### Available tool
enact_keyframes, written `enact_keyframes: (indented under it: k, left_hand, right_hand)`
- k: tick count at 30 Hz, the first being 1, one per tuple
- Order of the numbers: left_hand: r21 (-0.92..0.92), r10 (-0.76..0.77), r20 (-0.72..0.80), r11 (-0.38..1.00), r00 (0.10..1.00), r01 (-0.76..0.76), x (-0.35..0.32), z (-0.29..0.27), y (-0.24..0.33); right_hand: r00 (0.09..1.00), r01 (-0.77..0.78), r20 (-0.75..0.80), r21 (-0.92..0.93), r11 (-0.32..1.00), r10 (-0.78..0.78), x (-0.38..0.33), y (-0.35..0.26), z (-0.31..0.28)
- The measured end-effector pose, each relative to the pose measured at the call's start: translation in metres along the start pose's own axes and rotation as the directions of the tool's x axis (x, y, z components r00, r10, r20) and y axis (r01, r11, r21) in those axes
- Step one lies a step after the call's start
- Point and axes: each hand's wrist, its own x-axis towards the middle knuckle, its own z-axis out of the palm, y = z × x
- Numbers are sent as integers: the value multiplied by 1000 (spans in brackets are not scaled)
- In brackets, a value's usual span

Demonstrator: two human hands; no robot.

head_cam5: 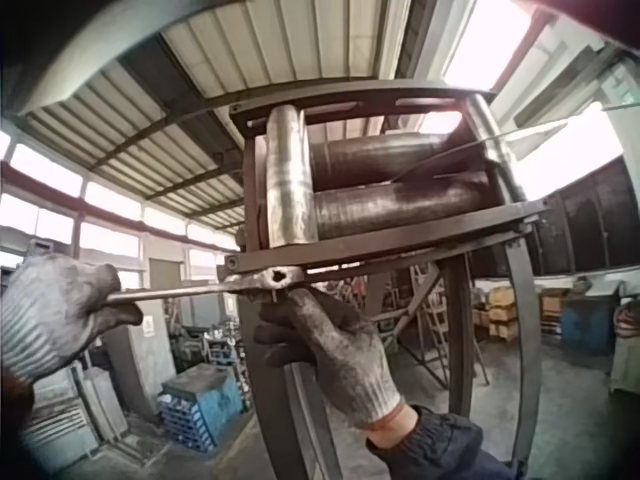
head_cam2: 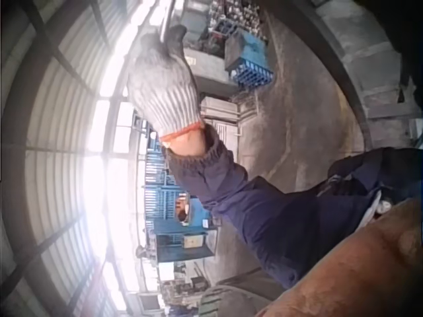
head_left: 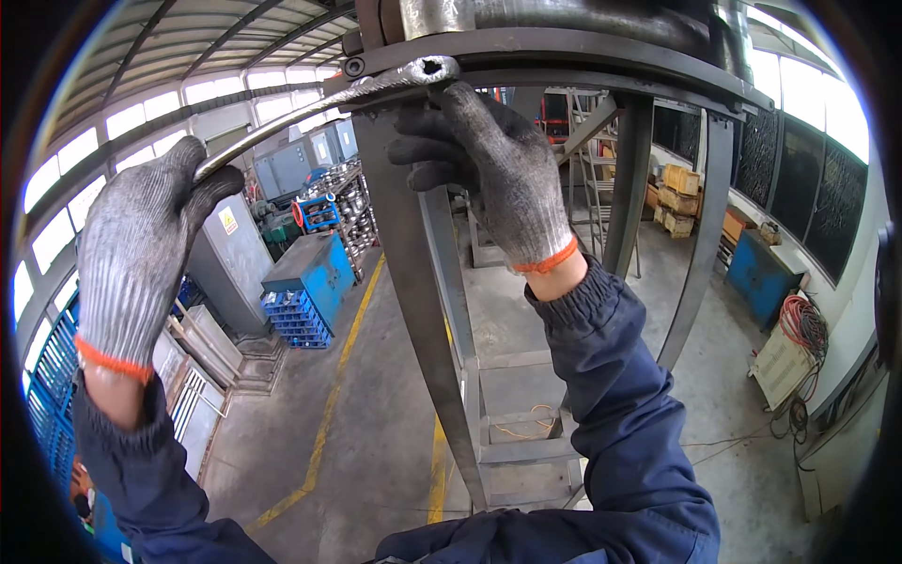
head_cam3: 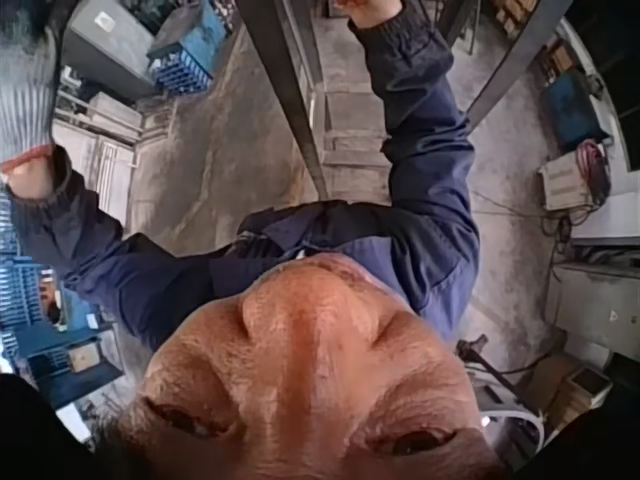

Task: The recorder uses a large wrench to tighten bolts and secure a metal strap to a large industrial frame structure.

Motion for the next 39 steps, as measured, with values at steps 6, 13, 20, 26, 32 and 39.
enact_keyframes:
  k: [6,13,20,26,32,39]
  left_hand:
    - [4,39,94,999,995,-39,-2,-28,3]
    - [80,33,138,996,990,-44,5,-30,25]
    - [-384,34,87,923,996,2,28,92,35]
    - [-689,28,117,723,993,61,48,178,57]
    - [-817,70,-111,562,991,-131,55,184,75]
    - [-621,34,-55,782,998,-61,36,197,58]
  right_hand:
    - [1000,-15,-19,29,999,16,1,-10,5]
    - [999,16,-42,-15,1000,-16,2,-11,-2]
    - [961,79,-201,-456,887,-189,-11,-27,-17]
    - [777,469,100,-751,465,-621,-3,-54,-3]
    - [871,103,140,-989,-104,-472,73,-115,24]
    - [976,-9,-7,-1000,-7,-219,107,-120,54]
